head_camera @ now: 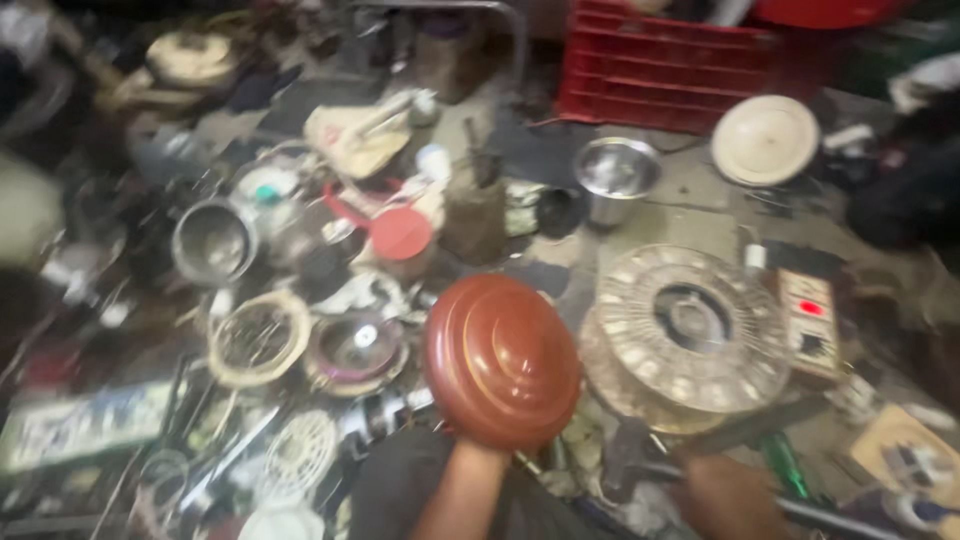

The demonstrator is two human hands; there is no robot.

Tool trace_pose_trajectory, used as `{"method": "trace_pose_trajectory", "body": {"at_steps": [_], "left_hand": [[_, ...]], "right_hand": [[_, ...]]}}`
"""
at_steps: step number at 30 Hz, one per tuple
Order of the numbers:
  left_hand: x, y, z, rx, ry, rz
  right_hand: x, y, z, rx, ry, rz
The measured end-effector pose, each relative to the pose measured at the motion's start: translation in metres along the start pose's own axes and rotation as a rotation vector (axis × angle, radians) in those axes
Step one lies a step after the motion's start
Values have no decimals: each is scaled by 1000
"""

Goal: The person is repairing an electrical motor component. They use a hammer to tap a red circular part onto a stator, then insert a metal shaft and rotate the assembly to check its fit.

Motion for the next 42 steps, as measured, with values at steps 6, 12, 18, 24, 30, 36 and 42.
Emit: {"method": "trace_pose_trajectory", "body": {"at_steps": [6,12,18,24,30,36,42], "left_hand": [[27,-23,5,-15,129,-14],[16,-7,43,-39,124,32],[6,-8,59,-119,110,72],[3,-1,72,-14,94,58],[1,19,52,242,187,119],[3,16,46,113,98,148],[-2,17,48,81,65,166]], "right_hand": [[-30,-106,3,955,-338,-323],[-113,-180,76,381,-348,-867],[-102,-222,145,737,-491,-626],[-116,-215,126,775,-114,-676],[-96,-223,142,824,-6,-430],[-124,-232,123,906,100,-567],[-95,-203,120,1121,147,-308]]}}
Point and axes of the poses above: each hand's wrist, its own x-axis towards the middle knuckle, its own y-axis out of the palm, z = x × y, the point moved 5 cm from there along x, towards the middle knuckle, and after that the axes turned 3 degrees about -y, right-handed, at the moved point
